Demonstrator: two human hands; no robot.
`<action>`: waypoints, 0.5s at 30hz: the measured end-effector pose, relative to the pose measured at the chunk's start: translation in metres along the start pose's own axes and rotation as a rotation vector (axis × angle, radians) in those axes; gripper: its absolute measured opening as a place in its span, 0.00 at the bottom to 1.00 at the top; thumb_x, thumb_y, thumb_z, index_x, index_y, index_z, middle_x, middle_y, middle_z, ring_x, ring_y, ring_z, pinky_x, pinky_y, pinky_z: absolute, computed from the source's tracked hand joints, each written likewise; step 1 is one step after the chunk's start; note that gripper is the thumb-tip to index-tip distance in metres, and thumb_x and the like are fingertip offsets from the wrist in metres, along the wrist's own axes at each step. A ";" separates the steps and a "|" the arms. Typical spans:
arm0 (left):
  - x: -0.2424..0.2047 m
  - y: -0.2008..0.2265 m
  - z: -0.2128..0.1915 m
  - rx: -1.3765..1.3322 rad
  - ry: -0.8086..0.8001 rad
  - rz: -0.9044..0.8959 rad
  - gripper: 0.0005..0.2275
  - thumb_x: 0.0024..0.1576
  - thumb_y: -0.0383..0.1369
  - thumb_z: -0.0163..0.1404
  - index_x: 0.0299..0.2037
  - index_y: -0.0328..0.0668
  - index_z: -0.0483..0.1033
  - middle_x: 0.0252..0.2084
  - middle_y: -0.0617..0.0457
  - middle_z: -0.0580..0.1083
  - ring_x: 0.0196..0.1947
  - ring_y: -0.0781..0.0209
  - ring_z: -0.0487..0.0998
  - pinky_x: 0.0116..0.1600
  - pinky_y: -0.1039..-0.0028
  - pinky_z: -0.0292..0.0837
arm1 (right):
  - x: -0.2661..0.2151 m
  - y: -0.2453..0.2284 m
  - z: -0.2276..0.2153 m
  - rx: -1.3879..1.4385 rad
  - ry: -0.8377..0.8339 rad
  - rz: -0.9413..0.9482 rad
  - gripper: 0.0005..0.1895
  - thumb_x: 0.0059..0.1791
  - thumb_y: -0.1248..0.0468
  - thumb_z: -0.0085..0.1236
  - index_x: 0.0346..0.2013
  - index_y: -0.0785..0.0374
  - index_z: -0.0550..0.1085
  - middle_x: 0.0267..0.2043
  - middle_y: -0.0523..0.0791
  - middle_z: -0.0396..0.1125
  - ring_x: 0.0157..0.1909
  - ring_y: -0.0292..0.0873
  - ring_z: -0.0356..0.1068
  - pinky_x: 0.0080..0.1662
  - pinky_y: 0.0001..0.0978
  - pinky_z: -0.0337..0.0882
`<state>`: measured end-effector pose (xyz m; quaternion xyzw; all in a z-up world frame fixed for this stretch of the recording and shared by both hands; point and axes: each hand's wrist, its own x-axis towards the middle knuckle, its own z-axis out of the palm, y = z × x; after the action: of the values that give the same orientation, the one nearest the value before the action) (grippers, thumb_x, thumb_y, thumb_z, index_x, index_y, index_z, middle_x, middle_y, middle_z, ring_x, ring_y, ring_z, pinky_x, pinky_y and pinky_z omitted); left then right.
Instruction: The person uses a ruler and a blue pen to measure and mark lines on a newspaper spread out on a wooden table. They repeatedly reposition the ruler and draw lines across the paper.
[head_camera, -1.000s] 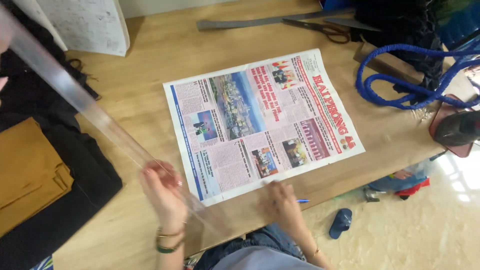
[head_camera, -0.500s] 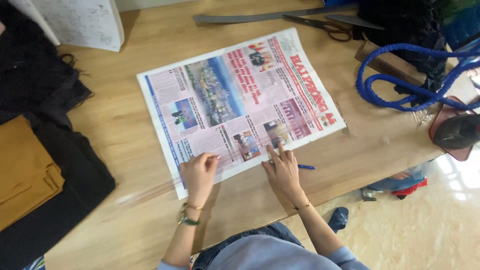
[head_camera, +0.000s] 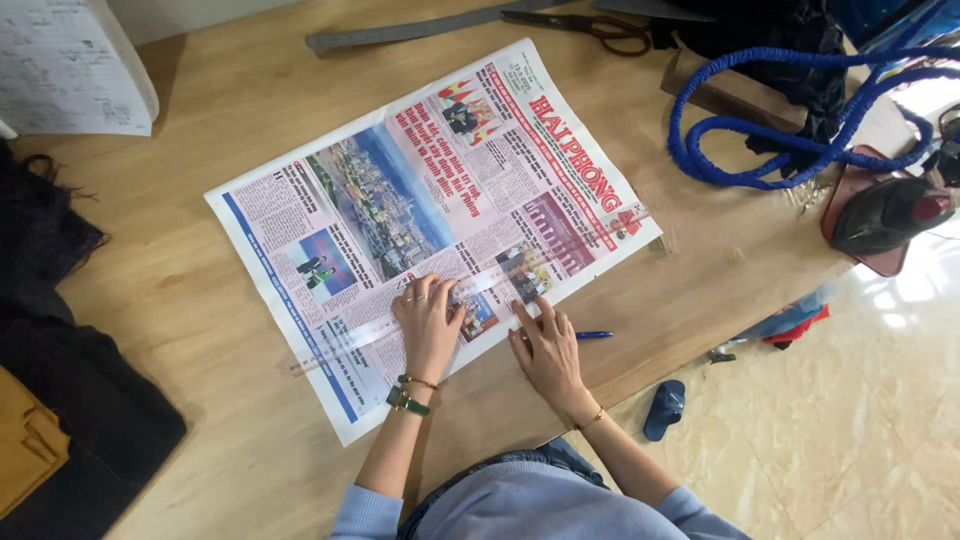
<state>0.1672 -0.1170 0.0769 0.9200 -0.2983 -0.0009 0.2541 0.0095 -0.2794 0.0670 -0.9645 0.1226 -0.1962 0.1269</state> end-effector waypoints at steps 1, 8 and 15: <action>-0.007 0.003 -0.008 -0.001 -0.002 0.000 0.18 0.52 0.40 0.59 0.53 0.58 0.74 0.57 0.55 0.69 0.62 0.50 0.67 0.58 0.55 0.61 | 0.000 -0.001 -0.001 -0.001 -0.002 0.002 0.24 0.55 0.48 0.46 0.63 0.52 0.72 0.60 0.56 0.62 0.46 0.51 0.62 0.48 0.40 0.66; -0.088 0.016 -0.027 0.048 0.015 -0.082 0.34 0.54 0.47 0.57 0.70 0.56 0.55 0.74 0.46 0.50 0.76 0.43 0.46 0.70 0.36 0.38 | 0.005 -0.017 -0.013 0.034 -0.032 -0.121 0.22 0.56 0.49 0.47 0.63 0.50 0.71 0.60 0.53 0.61 0.45 0.50 0.62 0.48 0.42 0.66; -0.125 0.002 -0.015 0.277 0.048 0.081 0.38 0.56 0.62 0.46 0.75 0.61 0.52 0.79 0.50 0.44 0.78 0.39 0.42 0.70 0.29 0.37 | 0.020 -0.015 -0.009 0.093 -0.076 -0.147 0.23 0.56 0.51 0.50 0.62 0.55 0.73 0.62 0.55 0.62 0.56 0.59 0.65 0.55 0.53 0.64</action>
<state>0.0654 -0.0428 0.0716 0.9332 -0.3263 0.0726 0.1316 0.0267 -0.2731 0.0859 -0.9707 0.0374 -0.1739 0.1615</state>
